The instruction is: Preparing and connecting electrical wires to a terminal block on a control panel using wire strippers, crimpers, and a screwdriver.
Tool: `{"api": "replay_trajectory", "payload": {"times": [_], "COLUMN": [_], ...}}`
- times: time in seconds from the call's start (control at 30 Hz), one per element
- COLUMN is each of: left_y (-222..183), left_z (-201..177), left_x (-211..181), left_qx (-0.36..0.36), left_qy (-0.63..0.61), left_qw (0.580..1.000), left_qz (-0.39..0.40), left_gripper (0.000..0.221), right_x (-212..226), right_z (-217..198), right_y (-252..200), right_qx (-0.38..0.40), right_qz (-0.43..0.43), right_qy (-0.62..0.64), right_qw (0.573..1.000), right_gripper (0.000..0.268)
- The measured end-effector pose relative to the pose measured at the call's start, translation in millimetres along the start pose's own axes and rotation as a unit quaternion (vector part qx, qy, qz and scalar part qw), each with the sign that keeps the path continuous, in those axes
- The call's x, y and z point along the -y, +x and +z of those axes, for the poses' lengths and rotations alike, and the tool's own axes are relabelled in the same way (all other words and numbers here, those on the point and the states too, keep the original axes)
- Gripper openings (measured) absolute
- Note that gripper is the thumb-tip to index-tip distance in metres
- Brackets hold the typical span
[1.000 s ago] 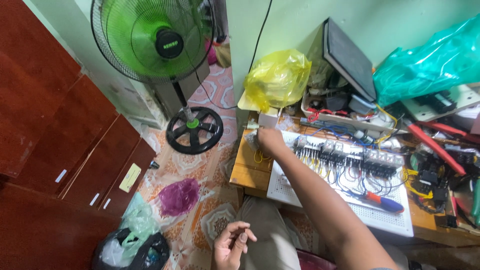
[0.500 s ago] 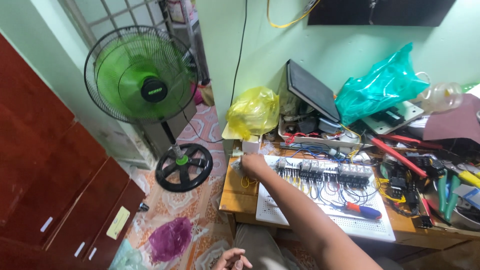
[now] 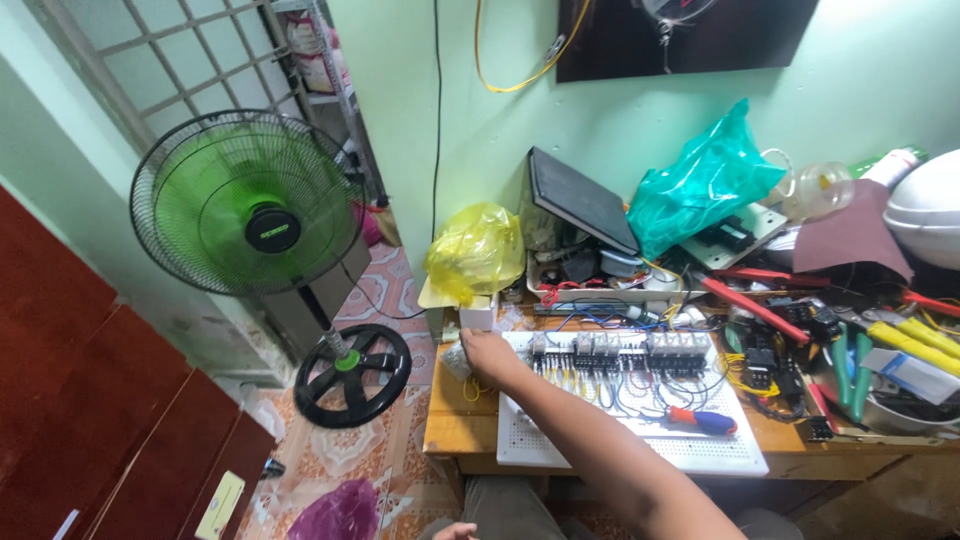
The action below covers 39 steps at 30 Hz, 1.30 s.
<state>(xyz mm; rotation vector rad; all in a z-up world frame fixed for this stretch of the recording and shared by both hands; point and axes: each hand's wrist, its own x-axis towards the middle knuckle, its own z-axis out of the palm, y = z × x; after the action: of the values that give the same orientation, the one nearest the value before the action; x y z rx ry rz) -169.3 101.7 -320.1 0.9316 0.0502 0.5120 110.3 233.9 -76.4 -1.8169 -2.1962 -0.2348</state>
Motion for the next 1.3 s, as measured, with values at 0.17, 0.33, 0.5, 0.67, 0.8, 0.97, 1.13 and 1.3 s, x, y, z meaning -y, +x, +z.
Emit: {"api": "replay_trajectory", "payload": {"times": [0.17,0.33,0.5,0.67,0.8,0.97,1.13,1.3], "left_y": [24,39,62,102,117,156,177,187], "left_z": [-3,-12,-5,93,318,388,402,402], "left_x": [-2,-6,9,-2,-109,-129,-115,-118], "left_qx": [-0.041,-0.103,-0.139,-0.183,-0.294,-0.161,-0.065,-0.104], "left_qy": [0.037,0.092,0.124,0.147,0.284,0.292,0.241,0.256], "left_qw": [0.998,0.99,0.981,0.969,0.906,0.937,0.961,0.955], "left_qz": [-0.019,-0.041,-0.054,-0.077,0.109,0.102,0.12,0.11], "left_gripper": [0.046,0.04,0.036,0.033,0.016,0.016,0.016,0.012], "right_x": [-5,5,25,20,26,36,32,23], "right_z": [-14,-67,-161,-192,-216,-256,-258,-246], "right_y": [-7,-54,-162,-255,-312,-346,-352,-342], "right_qx": [-0.036,-0.115,-0.092,-0.165,-0.205,-0.275,-0.322,-0.326], "right_qz": [0.003,-0.031,0.03,0.08,0.25,0.303,0.209,0.235], "right_qy": [0.05,0.238,0.403,0.454,0.555,0.566,0.624,0.631], "right_qw": [0.998,0.964,0.91,0.872,0.767,0.716,0.681,0.664], "right_gripper": [0.008,0.007,0.02,0.013,0.009,0.01,0.007,0.011]}}
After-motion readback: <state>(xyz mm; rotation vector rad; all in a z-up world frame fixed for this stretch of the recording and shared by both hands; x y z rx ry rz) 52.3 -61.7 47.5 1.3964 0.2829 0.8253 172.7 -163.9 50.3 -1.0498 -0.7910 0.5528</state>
